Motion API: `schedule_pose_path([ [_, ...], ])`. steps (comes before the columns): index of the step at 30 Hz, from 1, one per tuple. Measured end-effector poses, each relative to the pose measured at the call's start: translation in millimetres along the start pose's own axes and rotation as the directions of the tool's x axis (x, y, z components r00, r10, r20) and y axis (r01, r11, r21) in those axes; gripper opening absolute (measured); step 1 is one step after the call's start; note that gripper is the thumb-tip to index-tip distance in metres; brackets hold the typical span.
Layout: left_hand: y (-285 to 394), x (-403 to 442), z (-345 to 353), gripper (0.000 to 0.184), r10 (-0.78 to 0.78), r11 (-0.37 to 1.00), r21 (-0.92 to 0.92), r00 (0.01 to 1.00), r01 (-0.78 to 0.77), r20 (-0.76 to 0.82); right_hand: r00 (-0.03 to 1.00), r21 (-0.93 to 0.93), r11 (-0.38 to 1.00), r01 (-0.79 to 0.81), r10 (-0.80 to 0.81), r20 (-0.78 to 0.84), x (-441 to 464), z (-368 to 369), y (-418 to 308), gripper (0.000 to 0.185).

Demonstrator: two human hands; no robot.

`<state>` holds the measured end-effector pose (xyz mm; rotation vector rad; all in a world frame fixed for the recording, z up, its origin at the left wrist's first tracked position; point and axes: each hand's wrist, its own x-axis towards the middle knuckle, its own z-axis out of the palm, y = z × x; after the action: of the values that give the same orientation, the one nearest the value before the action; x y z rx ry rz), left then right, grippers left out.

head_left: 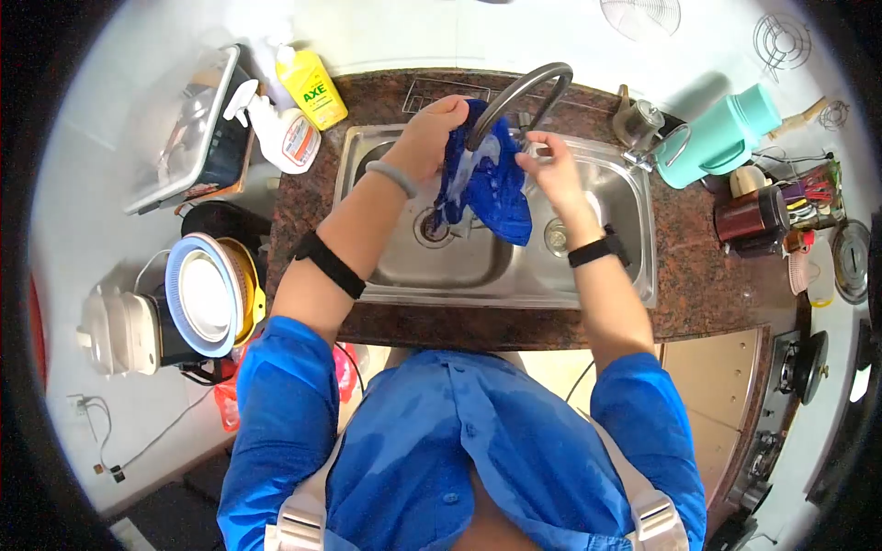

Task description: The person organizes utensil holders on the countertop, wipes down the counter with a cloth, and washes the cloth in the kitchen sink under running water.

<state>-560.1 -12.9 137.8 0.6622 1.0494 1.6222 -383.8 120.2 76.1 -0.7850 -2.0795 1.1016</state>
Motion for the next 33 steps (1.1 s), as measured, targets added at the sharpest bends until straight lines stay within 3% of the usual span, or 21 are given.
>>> schedule_pose_path([
  [2, 7, -1, -2, 0.024, -0.003, 1.000, 0.010, 1.000, 0.003, -0.024, 0.997, 0.183, 0.980, -0.079, 0.077, 0.021, -8, 26, -2, 0.028],
  [4, 10, -5, -4, 0.028, -0.013, 1.000, 0.002, 0.997, 0.014, -0.072, 0.990, 0.129, 0.989, -0.074, 0.057, 0.131, -13, 57, 4, 0.027],
  [8, 14, -18, -4, 0.030, -0.013, 1.000, 0.018, 0.999, 0.014, -0.044, 0.954, -0.395, 0.900, 0.185, -0.069, 0.290, -6, 106, 19, 0.027],
  [12, -1, -27, -24, 0.031, 0.107, 0.993, -0.024, 0.984, -0.112, -0.139, 0.920, -0.479, 0.849, 0.223, -0.021, 0.391, -9, 106, -12, 0.040],
  [13, 2, -31, -31, 0.032, 0.132, 0.984, -0.096, 0.975, -0.151, -0.180, 0.876, -0.118, 0.987, 0.108, -0.038, 0.481, -5, 115, 2, 0.038],
  [14, 5, -33, -35, 0.032, 0.154, 0.967, -0.167, 0.962, -0.194, -0.223, 0.825, 0.246, 0.968, -0.057, -0.093, 0.557, -1, 118, 2, 0.037],
  [15, 9, -37, -37, 0.033, 0.174, 0.957, -0.172, 0.934, -0.235, -0.311, 0.799, 0.238, 0.876, -0.420, 0.233, 0.555, 0, 121, 2, 0.030],
  [16, 7, -40, -45, 0.033, 0.182, 0.954, -0.172, 0.930, -0.246, -0.320, 0.795, 0.234, 0.879, -0.415, 0.225, 0.563, -2, 120, 5, 0.030],
  [18, -13, -41, -73, 0.035, 0.288, 0.901, -0.223, 0.896, -0.373, -0.338, 0.733, 0.746, 0.146, -0.650, 0.380, 0.564, -6, 98, -41, 0.026],
  [19, -37, -37, -88, 0.041, 0.232, 0.933, -0.200, 0.924, -0.300, -0.304, 0.797, 0.833, 0.117, -0.541, 0.387, 0.464, -4, 117, -33, 0.024],
  [20, -44, -47, -63, 0.043, 0.042, 0.963, -0.192, 0.810, -0.189, -0.585, 0.858, 0.876, 0.185, -0.445, 0.369, 0.358, -15, 120, -63, 0.022],
  [21, -58, -49, -58, 0.041, -0.103, 0.934, -0.339, 0.822, -0.114, -0.560, 0.995, 0.699, 0.709, -0.093, 0.081, 0.050, -34, 129, -58, 0.020],
  [23, -81, -48, -68, 0.038, -0.357, 0.820, -0.568, 0.837, 0.069, -0.414, 0.924, 0.276, 0.883, 0.380, -0.374, -0.076, -44, 144, -59, 0.018],
  [25, -103, -55, -52, 0.034, -0.111, 0.926, -0.369, 0.868, -0.087, -0.483, 0.971, -0.146, 0.989, 0.001, 0.034, 0.237, -42, 144, -60, 0.018],
  [26, -112, -55, -44, 0.032, -0.023, 0.942, -0.300, 0.866, -0.147, -0.499, 0.988, -0.377, 0.917, 0.129, -0.150, -0.027, -36, 156, -23, 0.019],
  [27, -109, -46, -41, 0.028, -0.080, 0.947, -0.309, 0.863, -0.091, -0.499, 0.987, -0.029, 0.991, -0.131, 0.128, -0.094, -25, 151, -8, 0.022],
  [28, -110, -43, -42, 0.024, -0.144, 0.946, -0.323, 0.855, -0.029, -0.498, 0.911, 0.320, 0.870, -0.376, 0.411, -0.048, -21, 150, 0, 0.025],
  [29, -122, -35, -52, 0.024, -0.064, 0.960, -0.260, 0.822, -0.104, -0.566, 0.886, 0.473, 0.776, -0.418, 0.462, 0.025, -26, 158, -2, 0.028],
  [30, -137, -23, -67, 0.023, 0.018, 0.963, -0.198, 0.780, -0.181, -0.626, 0.862, 0.598, 0.660, -0.454, 0.496, 0.106, -31, 166, -5, 0.031],
  [31, -139, -18, -85, 0.025, -0.103, 0.876, -0.432, 0.792, -0.215, -0.602, 0.986, 0.286, 0.950, -0.124, 0.150, -0.069, -44, 180, -11, 0.032],
  [33, -117, -36, -81, 0.032, 0.084, 0.996, 0.073, 0.744, -0.048, -0.663, 0.994, 0.089, 0.996, -0.033, 0.042, -0.104, -56, 194, -10, 0.031],
])
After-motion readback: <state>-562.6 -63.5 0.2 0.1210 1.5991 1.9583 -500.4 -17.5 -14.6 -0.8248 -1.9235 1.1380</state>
